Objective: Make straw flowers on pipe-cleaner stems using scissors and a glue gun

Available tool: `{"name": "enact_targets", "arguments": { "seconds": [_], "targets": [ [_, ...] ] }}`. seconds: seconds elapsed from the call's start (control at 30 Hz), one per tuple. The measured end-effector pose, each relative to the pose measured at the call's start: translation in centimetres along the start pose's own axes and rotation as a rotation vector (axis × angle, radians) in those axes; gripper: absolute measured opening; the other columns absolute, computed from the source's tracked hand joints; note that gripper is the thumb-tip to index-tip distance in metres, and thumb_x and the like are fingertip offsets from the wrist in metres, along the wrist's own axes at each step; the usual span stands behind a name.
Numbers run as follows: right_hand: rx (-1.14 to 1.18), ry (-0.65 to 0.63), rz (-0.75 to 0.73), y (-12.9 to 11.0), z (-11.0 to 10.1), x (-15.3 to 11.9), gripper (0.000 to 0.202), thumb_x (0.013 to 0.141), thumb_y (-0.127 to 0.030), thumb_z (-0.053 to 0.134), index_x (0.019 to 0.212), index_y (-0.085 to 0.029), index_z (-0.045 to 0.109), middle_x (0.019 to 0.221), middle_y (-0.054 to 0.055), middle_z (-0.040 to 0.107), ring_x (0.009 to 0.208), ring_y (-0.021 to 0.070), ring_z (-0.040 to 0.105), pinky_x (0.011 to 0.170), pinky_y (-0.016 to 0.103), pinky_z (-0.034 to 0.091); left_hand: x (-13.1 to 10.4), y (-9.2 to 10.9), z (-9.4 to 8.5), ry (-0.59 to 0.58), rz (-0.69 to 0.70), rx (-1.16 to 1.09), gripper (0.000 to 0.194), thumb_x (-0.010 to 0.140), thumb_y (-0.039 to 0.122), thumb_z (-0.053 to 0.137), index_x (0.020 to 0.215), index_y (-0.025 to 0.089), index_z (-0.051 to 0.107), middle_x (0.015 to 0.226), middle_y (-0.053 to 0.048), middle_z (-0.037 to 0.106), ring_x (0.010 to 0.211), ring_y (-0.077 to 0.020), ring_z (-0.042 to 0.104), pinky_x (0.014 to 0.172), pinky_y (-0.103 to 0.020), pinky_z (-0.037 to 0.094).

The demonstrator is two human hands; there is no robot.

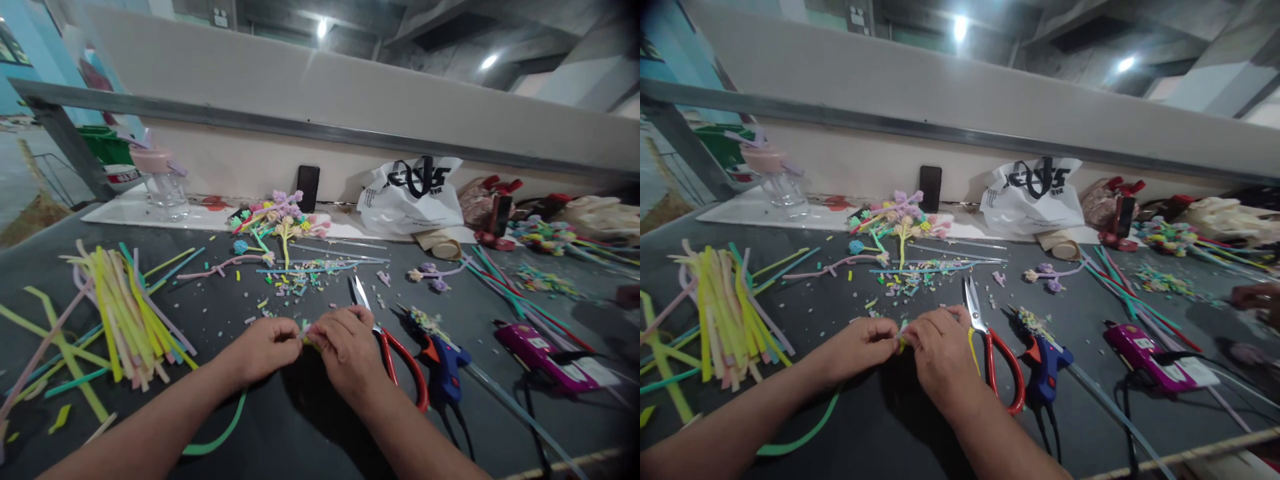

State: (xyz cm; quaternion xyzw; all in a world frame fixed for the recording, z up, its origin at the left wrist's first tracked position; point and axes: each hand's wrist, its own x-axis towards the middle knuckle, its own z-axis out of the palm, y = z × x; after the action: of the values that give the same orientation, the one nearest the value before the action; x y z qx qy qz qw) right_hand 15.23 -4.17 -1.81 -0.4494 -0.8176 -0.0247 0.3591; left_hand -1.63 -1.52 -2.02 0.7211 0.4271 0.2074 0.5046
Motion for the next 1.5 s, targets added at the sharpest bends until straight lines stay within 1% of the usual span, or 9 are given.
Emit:
{"name": "enact_targets", "arguments": {
  "seconds": [0.13,0.3,0.47,0.63,0.77,0.97,1.17,1.4,1.5],
  "targets": [
    [0.066,-0.065,0.064,0.3,-0.3,0.0,0.009,0.082,-0.014,0.052,0.078,-0.021,0.056,0.074,-0.002,0.065,0.076,0.0142,0.056,0.081,0.034,0.025,0.0,-0.1,0.1,0.003,0.004,-0.015,0.014,0.07,0.021,0.042,0.057,0.017,0.044,0.055,0.007,0.034,0.055,-0.0086,0.032,0.049,-0.019,0.024],
    [0.082,-0.032,0.173,0.1,-1.3,-0.1,0.005,0.081,-0.019,0.048,0.083,-0.019,0.053,0.081,0.002,0.061,0.079,0.0169,0.054,0.079,0.035,0.027,0.1,-0.3,0.2,0.039,-0.009,-0.035,0.016,0.071,0.025,0.043,0.057,0.017,0.043,0.054,0.007,0.033,0.054,-0.0087,0.031,0.049,-0.02,0.024],
    [0.028,-0.103,0.142,-0.3,-1.2,-0.1,0.004,0.077,-0.017,0.051,0.077,-0.019,0.054,0.077,0.001,0.06,0.08,0.0172,0.053,0.082,0.037,0.025,0.1,0.2,0.4,0.069,-0.022,-0.029,0.016,0.07,0.025,0.042,0.057,0.017,0.044,0.054,0.007,0.032,0.054,-0.0087,0.03,0.05,-0.02,0.025],
    [0.047,-0.092,0.116,-0.1,-0.6,-0.2,0.007,0.077,-0.013,0.051,0.075,-0.019,0.055,0.071,-0.001,0.061,0.075,0.015,0.054,0.081,0.036,0.025,0.0,0.6,0.4,0.086,-0.018,0.022,0.015,0.07,0.023,0.041,0.056,0.017,0.043,0.054,0.007,0.031,0.054,-0.0086,0.03,0.049,-0.019,0.024],
    [0.101,-0.081,0.153,-0.1,-0.6,-0.2,0.007,0.075,-0.013,0.053,0.072,-0.019,0.056,0.07,-0.002,0.061,0.073,0.0139,0.054,0.078,0.034,0.027,-0.1,0.5,0.4,0.084,-0.003,0.031,0.016,0.071,0.023,0.041,0.056,0.017,0.042,0.054,0.007,0.031,0.055,-0.0087,0.031,0.049,-0.019,0.024],
    [0.231,-0.11,0.32,-0.2,-0.4,0.0,0.013,0.074,-0.015,0.055,0.062,-0.018,0.057,0.062,-0.003,0.059,0.063,0.0122,0.053,0.073,0.031,0.032,-0.1,0.3,0.5,0.062,-0.001,0.051,0.016,0.072,0.025,0.041,0.057,0.017,0.042,0.056,0.007,0.032,0.056,-0.0089,0.031,0.05,-0.019,0.025],
    [0.447,-0.146,0.539,0.1,-0.1,0.0,0.013,0.073,-0.023,0.056,0.061,-0.018,0.06,0.059,-0.001,0.055,0.06,0.013,0.05,0.059,0.026,0.038,-0.1,0.4,0.6,0.058,-0.004,0.049,0.016,0.072,0.025,0.041,0.058,0.017,0.043,0.056,0.006,0.034,0.057,-0.0097,0.033,0.052,-0.019,0.027],
    [0.869,-0.197,0.76,-0.2,-0.3,0.0,0.013,0.071,-0.027,0.059,0.066,-0.016,0.061,0.058,-0.003,0.049,0.053,0.0085,0.04,0.047,0.02,0.031,-0.1,-0.1,0.6,0.037,0.019,0.069,0.017,0.072,0.024,0.041,0.057,0.018,0.041,0.055,0.006,0.033,0.055,-0.0092,0.033,0.051,-0.019,0.026],
    [0.903,-0.21,0.778,0.0,-0.2,-0.2,0.014,0.072,-0.029,0.06,0.068,-0.016,0.062,0.06,-0.002,0.05,0.054,0.0086,0.04,0.047,0.019,0.03,0.0,-0.5,0.6,0.024,0.042,0.072,0.016,0.073,0.023,0.041,0.058,0.017,0.043,0.056,0.006,0.034,0.056,-0.0095,0.034,0.051,-0.019,0.026]
  ]
}}
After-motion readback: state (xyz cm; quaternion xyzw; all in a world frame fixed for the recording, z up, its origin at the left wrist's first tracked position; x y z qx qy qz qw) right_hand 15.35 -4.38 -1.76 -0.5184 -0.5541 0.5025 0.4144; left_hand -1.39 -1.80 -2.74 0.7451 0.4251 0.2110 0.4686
